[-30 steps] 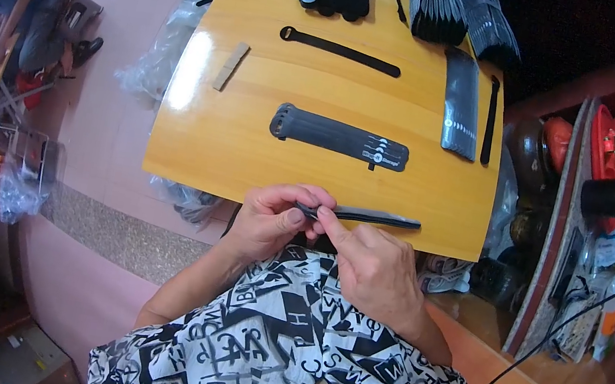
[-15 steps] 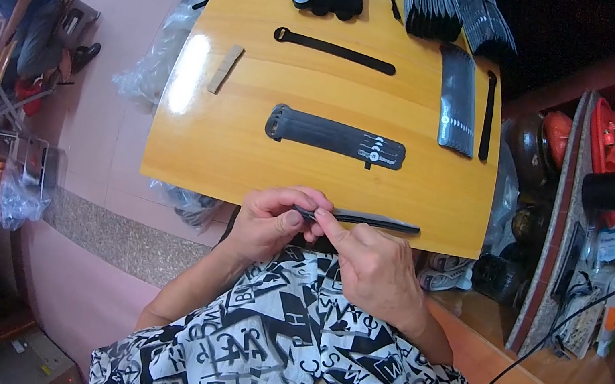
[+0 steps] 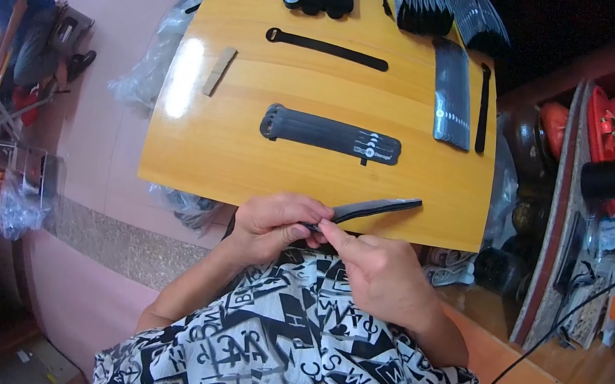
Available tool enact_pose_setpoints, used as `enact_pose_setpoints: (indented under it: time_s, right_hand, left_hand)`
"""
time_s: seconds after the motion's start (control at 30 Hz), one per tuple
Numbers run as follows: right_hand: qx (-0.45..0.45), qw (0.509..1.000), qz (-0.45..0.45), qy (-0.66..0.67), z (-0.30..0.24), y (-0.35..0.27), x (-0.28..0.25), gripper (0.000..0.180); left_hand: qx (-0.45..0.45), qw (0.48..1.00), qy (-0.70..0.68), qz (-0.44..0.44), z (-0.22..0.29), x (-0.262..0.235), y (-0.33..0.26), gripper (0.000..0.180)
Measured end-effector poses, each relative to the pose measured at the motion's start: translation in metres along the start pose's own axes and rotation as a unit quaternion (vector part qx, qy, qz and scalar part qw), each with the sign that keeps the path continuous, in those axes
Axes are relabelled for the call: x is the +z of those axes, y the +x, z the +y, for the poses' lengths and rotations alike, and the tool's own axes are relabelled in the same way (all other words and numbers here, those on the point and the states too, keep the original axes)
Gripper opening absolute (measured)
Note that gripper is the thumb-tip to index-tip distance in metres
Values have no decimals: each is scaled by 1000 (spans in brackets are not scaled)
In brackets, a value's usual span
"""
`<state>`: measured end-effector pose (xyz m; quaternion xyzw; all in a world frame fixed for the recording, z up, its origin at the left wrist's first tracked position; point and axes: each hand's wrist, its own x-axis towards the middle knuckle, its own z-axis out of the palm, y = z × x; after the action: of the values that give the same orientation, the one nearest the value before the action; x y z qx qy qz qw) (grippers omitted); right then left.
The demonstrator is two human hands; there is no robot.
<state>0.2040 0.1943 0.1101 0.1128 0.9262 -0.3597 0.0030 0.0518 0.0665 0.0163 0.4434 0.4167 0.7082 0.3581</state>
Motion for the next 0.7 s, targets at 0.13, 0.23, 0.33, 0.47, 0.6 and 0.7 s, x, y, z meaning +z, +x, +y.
enact_pose_setpoints:
  time_s: [0.13, 0.23, 0.33, 0.47, 0.6, 0.7]
  right_hand:
    - [24, 998, -55, -35, -9, -4, -13, 43]
    - [20, 998, -39, -37, -2, -6, -7, 42]
    - [-1, 1000, -23, 9, 7, -8, -6, 42]
    - [8, 994, -86, -63, 1, -8, -16, 44]
    - [13, 983, -97, -154, -9, -8, -16, 46]
    - [8, 985, -80, -156, -11, -9, -11, 40]
  left_hand:
    - [42, 994, 95, -37, 4, 3, 5, 17]
    - [30, 997, 69, -27, 1, 6, 4, 17]
    - [51, 992, 108, -40, 4, 7, 7, 16]
    - [13, 993, 104, -48, 3, 7, 4, 17]
    - [45, 983, 172, -55, 0, 7, 6, 17]
    - [18, 989, 145, -34, -1, 10, 6, 16]
